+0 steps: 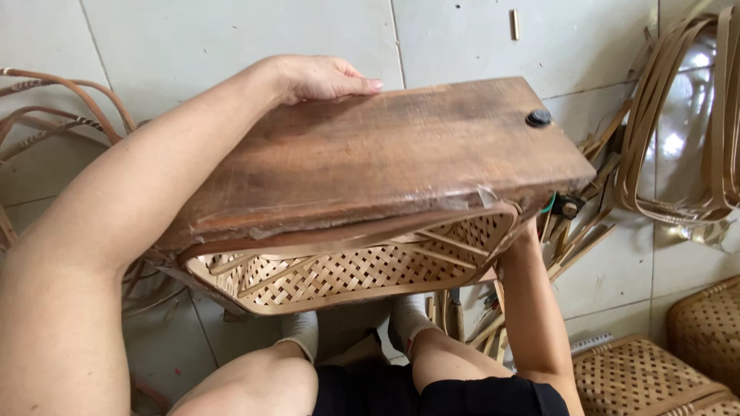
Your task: The person is weaving a rectangular basket using thin wooden strips. They insert and secure the strips into a wooden mold, using a hammer to tap them into place and adjusting the frame as needed.
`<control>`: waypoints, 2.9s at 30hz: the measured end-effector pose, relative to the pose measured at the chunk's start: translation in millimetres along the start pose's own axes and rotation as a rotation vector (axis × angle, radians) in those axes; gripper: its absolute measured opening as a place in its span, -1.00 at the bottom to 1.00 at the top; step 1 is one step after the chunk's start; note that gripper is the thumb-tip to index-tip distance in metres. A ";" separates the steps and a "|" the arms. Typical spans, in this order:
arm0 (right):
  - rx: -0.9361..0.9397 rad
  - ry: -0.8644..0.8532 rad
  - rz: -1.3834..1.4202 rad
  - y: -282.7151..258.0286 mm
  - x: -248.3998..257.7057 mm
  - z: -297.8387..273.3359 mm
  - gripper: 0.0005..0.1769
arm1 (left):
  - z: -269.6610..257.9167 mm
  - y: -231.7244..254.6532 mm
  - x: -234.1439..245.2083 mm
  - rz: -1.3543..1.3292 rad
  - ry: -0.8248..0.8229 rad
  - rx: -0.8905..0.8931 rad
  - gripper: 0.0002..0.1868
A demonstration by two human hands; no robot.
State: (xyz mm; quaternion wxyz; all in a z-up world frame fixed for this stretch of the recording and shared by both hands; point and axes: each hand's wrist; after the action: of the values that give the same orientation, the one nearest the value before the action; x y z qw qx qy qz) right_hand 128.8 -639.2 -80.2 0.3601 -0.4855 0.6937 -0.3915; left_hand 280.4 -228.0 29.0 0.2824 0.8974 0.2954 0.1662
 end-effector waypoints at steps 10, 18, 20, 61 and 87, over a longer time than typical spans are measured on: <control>0.059 -0.061 0.116 7.0 -27.3 28.5 -0.54 | 4.6 -1.0 16.8 0.239 0.051 0.098 -0.27; 0.078 -0.027 0.152 9.1 -22.1 11.6 -0.54 | -9.4 6.7 11.3 0.397 0.105 0.163 -0.23; 0.079 -0.040 0.151 8.0 -25.5 15.1 -0.54 | -13.9 3.9 11.6 0.375 0.118 0.205 -0.22; 0.060 -0.137 -0.032 28.3 -24.3 102.2 -0.76 | -97.2 -193.5 69.0 -0.642 0.431 -0.316 -0.35; -0.140 -0.419 -0.766 -72.1 -44.0 -0.3 -0.41 | -115.2 -268.3 -48.2 -0.160 0.536 0.052 -0.57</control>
State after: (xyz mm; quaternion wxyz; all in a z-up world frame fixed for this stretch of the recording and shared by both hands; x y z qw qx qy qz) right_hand 168.6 -613.1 -10.4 0.2882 -0.7998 0.4004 -0.3419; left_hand 72.7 -32.3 -49.2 0.1831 0.8023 0.4335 0.3673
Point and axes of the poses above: each hand's wrist, its own z-axis towards the middle knuckle, its own x-axis out of the back of the hand, y = z × x, and after that the axes turned 1 degree about z, right-handed
